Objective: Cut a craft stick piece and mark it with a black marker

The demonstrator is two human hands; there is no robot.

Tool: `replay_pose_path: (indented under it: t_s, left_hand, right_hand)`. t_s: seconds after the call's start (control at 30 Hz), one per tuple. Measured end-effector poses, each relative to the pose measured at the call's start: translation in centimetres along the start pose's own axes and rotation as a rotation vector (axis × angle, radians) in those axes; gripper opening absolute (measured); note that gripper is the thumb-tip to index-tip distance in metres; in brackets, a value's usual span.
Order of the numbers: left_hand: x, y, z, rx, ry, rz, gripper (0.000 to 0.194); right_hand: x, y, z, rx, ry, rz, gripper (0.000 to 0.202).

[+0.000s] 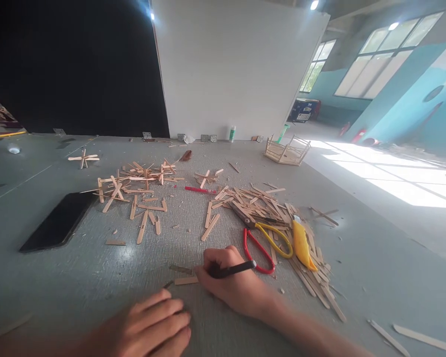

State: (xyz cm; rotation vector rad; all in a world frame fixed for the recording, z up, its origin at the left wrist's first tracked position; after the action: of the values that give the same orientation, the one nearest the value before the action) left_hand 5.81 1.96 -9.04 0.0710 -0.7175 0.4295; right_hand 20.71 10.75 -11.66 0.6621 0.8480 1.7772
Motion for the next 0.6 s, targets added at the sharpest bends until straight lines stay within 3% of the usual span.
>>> replay_pose_path:
  t_s: [0.1,0.33,0.6]
  left_hand:
    - [-0.3,-1.0,-0.5,0.083,-0.016,-0.052,0.033]
    - [-0.7,-0.2,-1.3,0.179,-0.040,0.066,0.041]
    - [-0.9,-0.5,-1.3,0.249,-0.064,-0.004,0.039]
  right_hand:
    - [0.0,-0.1,0.1,-0.015,-0.018,0.016,0.035]
    - [0.0,-0.2,-0.1,-0.019,-0.002,0.018,0.037]
    - [0.1,-0.1,-0.1,-0.003,0.008,0.025,0.035]
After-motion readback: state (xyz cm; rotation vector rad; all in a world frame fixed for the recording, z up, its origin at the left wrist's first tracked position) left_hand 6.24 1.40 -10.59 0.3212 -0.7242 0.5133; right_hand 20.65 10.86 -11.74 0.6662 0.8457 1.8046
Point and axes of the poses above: each hand's wrist, its own x-axis towards the middle knuckle, its own z-axis out of the back of the hand, y = z × x, the point moved 6 cm from there along x, towards the middle knuckle, and after that the axes turned 10 degrees about -y, right-handed, at the moved point
